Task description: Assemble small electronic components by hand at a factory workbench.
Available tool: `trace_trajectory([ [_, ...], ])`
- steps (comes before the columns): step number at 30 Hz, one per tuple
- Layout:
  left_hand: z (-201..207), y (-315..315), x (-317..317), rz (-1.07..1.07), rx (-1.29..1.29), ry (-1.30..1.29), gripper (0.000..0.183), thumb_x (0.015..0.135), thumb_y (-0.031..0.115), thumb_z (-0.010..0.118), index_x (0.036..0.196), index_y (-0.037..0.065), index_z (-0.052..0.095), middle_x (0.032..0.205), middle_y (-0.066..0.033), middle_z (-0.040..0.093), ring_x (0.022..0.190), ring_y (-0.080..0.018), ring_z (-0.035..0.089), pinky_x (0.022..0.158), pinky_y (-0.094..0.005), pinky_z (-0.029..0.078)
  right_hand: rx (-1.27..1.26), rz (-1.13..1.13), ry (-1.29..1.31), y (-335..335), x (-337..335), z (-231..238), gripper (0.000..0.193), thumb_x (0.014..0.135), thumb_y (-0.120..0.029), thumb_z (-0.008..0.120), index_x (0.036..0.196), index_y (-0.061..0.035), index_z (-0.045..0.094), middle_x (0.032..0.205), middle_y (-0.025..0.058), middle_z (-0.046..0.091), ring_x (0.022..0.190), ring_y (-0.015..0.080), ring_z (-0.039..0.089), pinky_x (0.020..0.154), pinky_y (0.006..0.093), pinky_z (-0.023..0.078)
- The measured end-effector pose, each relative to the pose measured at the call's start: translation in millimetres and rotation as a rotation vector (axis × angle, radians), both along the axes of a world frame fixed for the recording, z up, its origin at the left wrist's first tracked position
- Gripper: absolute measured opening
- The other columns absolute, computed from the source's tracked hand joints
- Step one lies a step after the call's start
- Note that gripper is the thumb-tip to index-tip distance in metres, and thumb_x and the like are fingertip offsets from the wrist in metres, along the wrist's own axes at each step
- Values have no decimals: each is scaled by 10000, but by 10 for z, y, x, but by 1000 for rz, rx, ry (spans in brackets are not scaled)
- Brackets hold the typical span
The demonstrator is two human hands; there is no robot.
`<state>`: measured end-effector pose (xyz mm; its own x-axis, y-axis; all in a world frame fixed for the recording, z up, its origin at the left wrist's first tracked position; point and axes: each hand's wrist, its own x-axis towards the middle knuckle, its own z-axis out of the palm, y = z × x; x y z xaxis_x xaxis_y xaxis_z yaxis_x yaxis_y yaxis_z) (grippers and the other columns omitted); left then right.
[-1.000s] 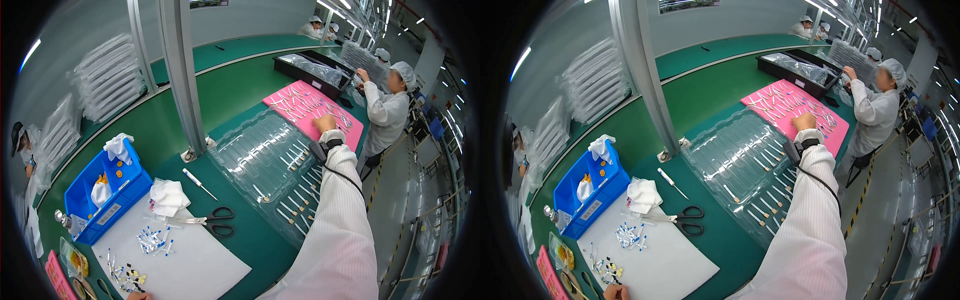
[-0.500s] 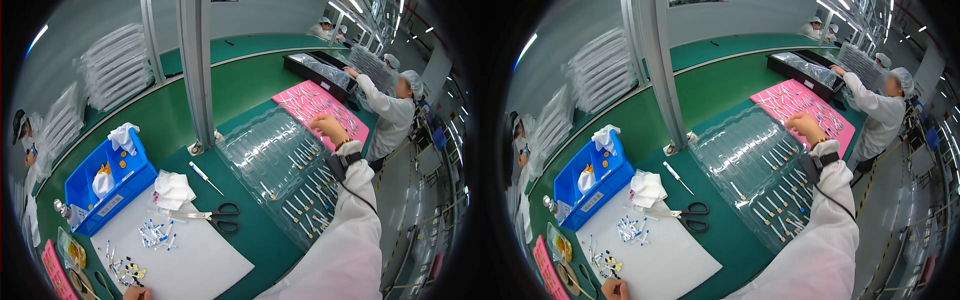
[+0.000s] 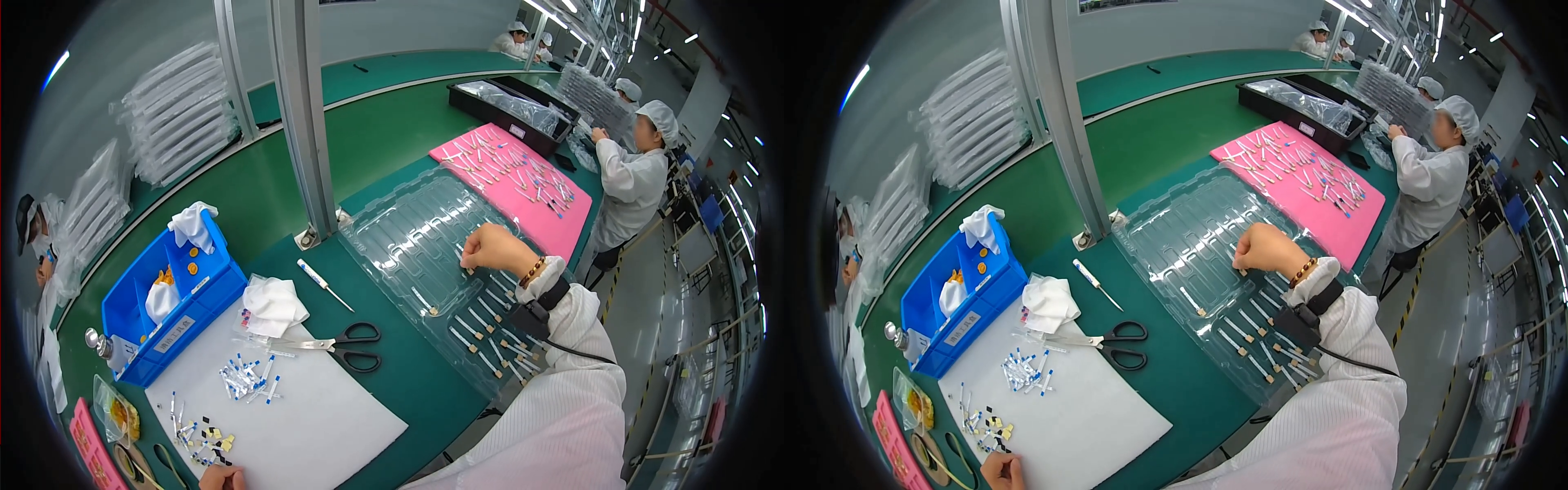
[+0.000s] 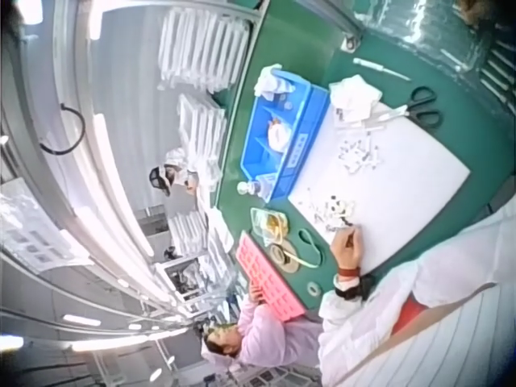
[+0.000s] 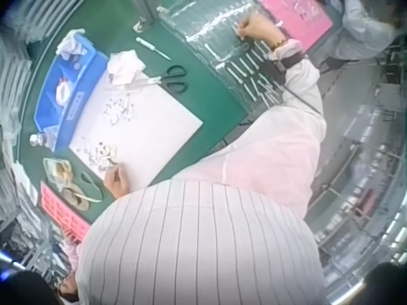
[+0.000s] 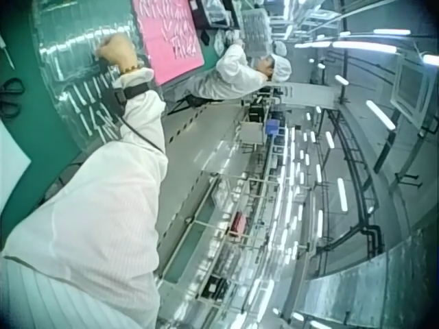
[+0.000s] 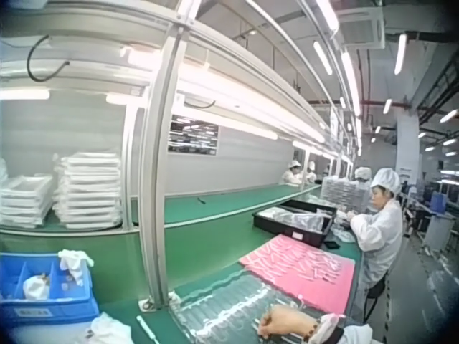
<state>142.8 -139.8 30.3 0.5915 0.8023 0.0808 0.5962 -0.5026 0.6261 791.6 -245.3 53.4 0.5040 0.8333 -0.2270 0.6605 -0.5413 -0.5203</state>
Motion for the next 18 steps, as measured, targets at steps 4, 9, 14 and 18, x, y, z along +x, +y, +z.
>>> trace_trajectory([
  [4, -6, 8, 36, 7, 14, -17, 69, 956, 61, 677, 953, -8, 673, 786, -115, 665, 643, -155, 591, 586, -291, 479, 32, -14, -49, -42, -7, 26, 192, 719, -205, 824, 805, -39, 779, 726, 121, 730, 694, 238, 698, 691, 361, 542],
  [9, -16, 8, -16, -5, 37, -28, 73, 952, 53, 679, 934, -17, 674, 797, -126, 670, 651, -169, 601, 592, -292, 482, 173, -162, -102, -142, 413, -15, 171, 730, -202, 810, 798, -47, 784, 730, 139, 729, 674, 256, 702, 681, 373, 552],
  [14, -97, 71, 11, -34, 81, -50, 62, 958, 42, 671, 942, -18, 672, 806, -123, 670, 665, -159, 596, 598, -285, 482, 239, -626, -612, -620, 1594, -160, 144, 755, -182, 762, 826, -60, 792, 808, 175, 741, 739, 308, 730, 705, 400, 569],
  [18, -120, 59, -39, 3, 8, -57, 66, 962, 52, 672, 955, -13, 675, 797, -103, 663, 657, -139, 579, 595, -276, 475, 358, -692, -550, -689, 1956, -452, 149, 755, -183, 765, 840, -63, 793, 807, 175, 737, 761, 320, 728, 738, 403, 575],
])
